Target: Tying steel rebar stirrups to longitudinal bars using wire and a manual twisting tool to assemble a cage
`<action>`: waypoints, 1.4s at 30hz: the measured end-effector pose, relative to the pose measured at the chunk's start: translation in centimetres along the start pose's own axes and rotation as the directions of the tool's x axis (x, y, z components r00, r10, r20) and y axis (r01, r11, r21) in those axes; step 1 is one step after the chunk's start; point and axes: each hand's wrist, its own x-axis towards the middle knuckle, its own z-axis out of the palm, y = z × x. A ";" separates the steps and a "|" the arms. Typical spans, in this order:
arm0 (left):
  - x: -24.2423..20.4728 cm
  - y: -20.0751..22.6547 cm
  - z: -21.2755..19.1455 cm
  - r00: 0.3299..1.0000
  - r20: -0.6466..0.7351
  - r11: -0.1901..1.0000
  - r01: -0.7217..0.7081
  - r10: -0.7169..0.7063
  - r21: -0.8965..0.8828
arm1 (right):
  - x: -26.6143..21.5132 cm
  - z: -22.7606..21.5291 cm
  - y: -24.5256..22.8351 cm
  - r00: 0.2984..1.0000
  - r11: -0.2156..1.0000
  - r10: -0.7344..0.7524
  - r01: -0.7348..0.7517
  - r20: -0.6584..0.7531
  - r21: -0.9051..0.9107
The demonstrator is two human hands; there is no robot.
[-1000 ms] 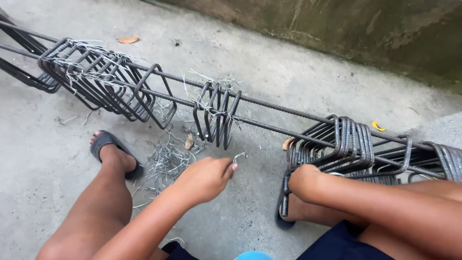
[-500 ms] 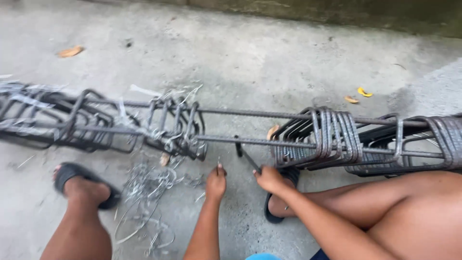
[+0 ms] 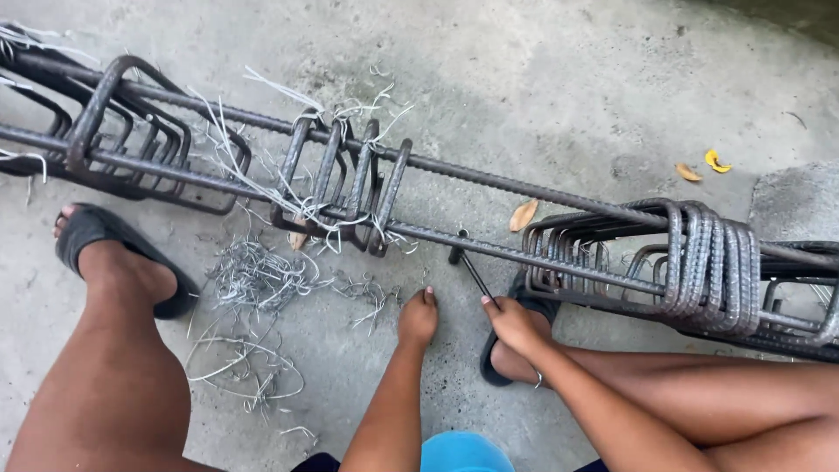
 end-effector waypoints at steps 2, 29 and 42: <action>-0.2 0.4 -0.2 1.000 0.013 1.000 0.007 -0.006 -0.018 | -0.4 0.0 -1.1 1.000 1.000 -0.016 0.016 0.025 -0.023; 0.8 -1.5 0.0 0.998 0.022 0.995 -0.057 0.059 -0.080 | -5.1 -1.3 -6.1 0.998 0.983 -0.047 0.055 0.049 -0.176; -0.5 0.8 -1.2 0.995 0.015 0.993 -0.104 0.104 0.049 | -4.8 -1.1 -5.9 0.997 0.973 -0.078 0.080 0.015 -0.218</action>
